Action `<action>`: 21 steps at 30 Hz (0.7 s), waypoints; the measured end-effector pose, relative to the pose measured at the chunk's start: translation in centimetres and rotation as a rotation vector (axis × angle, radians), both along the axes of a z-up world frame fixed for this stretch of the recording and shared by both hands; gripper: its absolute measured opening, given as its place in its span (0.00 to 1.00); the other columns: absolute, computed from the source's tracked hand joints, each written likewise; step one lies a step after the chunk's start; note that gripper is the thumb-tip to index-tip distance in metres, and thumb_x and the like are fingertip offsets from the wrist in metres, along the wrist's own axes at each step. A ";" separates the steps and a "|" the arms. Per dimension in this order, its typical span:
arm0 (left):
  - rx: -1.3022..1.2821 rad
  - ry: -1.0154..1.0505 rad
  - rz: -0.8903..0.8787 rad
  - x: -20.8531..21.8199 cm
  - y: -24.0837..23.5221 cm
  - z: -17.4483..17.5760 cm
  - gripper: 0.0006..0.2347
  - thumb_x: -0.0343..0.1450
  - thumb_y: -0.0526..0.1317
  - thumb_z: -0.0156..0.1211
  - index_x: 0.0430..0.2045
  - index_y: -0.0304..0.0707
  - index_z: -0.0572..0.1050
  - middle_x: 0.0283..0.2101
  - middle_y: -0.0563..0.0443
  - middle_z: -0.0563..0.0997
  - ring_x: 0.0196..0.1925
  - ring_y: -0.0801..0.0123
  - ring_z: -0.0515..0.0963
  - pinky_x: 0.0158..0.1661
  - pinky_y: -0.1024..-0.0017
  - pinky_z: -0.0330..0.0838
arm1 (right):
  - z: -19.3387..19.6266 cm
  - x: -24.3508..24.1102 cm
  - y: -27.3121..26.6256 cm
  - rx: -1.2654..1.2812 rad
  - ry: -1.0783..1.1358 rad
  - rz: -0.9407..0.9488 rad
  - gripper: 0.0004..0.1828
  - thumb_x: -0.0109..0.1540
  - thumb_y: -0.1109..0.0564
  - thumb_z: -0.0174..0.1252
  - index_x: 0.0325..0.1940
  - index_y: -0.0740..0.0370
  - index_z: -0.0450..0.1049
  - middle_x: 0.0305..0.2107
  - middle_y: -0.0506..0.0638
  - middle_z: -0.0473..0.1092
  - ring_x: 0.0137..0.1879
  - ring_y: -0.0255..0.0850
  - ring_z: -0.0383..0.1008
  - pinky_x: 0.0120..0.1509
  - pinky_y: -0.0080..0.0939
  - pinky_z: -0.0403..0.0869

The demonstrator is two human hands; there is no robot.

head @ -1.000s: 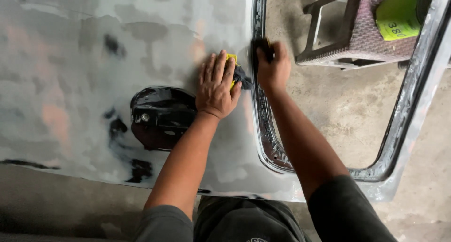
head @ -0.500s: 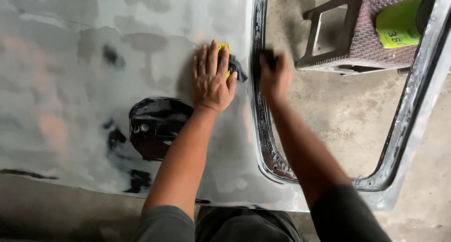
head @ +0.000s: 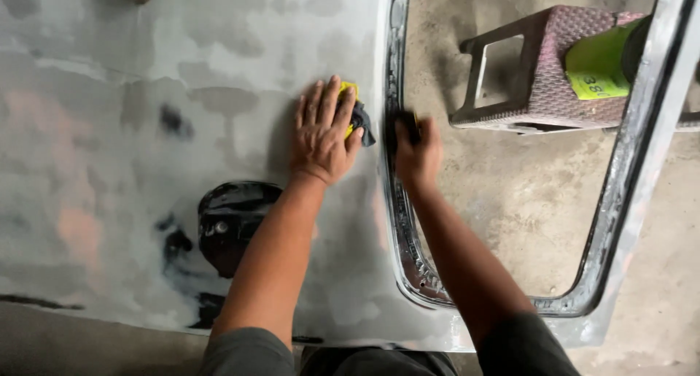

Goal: The person sands the surface of a white car door using a sanding block and a yellow sponge. They work around the door handle and the window frame, moving the sanding tools back and forth to smooth the surface.

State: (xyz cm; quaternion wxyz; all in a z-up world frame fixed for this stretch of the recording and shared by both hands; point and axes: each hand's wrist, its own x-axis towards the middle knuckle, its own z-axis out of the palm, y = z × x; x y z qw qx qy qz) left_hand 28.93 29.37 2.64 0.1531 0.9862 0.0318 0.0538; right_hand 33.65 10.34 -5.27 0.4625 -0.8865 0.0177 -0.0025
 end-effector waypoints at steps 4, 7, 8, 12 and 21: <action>0.035 0.013 0.023 -0.1 0.1 0.4 0.31 0.72 0.51 0.57 0.71 0.44 0.61 0.75 0.42 0.57 0.76 0.42 0.57 0.72 0.43 0.47 | 0.3 6.6 3.7 0.070 -0.028 -0.023 0.17 0.62 0.51 0.68 0.37 0.62 0.67 0.29 0.59 0.73 0.34 0.56 0.74 0.40 0.53 0.71; 0.019 -0.005 0.001 0.0 -0.1 0.5 0.31 0.72 0.51 0.56 0.72 0.42 0.61 0.76 0.39 0.57 0.75 0.41 0.57 0.71 0.42 0.47 | 0.3 6.6 3.5 0.062 -0.099 -0.015 0.18 0.62 0.51 0.68 0.37 0.63 0.66 0.28 0.60 0.73 0.34 0.57 0.73 0.40 0.53 0.71; 0.021 0.005 0.006 0.0 -0.2 0.6 0.31 0.72 0.50 0.56 0.71 0.41 0.61 0.75 0.39 0.58 0.75 0.41 0.57 0.71 0.42 0.47 | 0.5 5.8 3.0 0.061 -0.092 -0.005 0.17 0.62 0.51 0.68 0.37 0.62 0.67 0.28 0.60 0.72 0.33 0.56 0.73 0.39 0.53 0.70; -0.012 -0.040 -0.007 -0.1 0.0 -0.3 0.30 0.72 0.50 0.56 0.71 0.41 0.62 0.75 0.39 0.58 0.75 0.41 0.58 0.72 0.43 0.48 | 1.8 -0.8 0.1 0.054 0.104 0.004 0.16 0.61 0.50 0.67 0.36 0.61 0.68 0.25 0.59 0.72 0.29 0.53 0.73 0.35 0.52 0.71; 0.016 0.009 0.007 -0.2 0.0 -0.1 0.30 0.72 0.50 0.57 0.70 0.42 0.62 0.75 0.39 0.58 0.75 0.39 0.58 0.71 0.41 0.48 | -0.9 6.8 3.6 0.061 -0.162 -0.004 0.16 0.63 0.53 0.67 0.38 0.62 0.66 0.29 0.60 0.73 0.34 0.59 0.74 0.39 0.55 0.71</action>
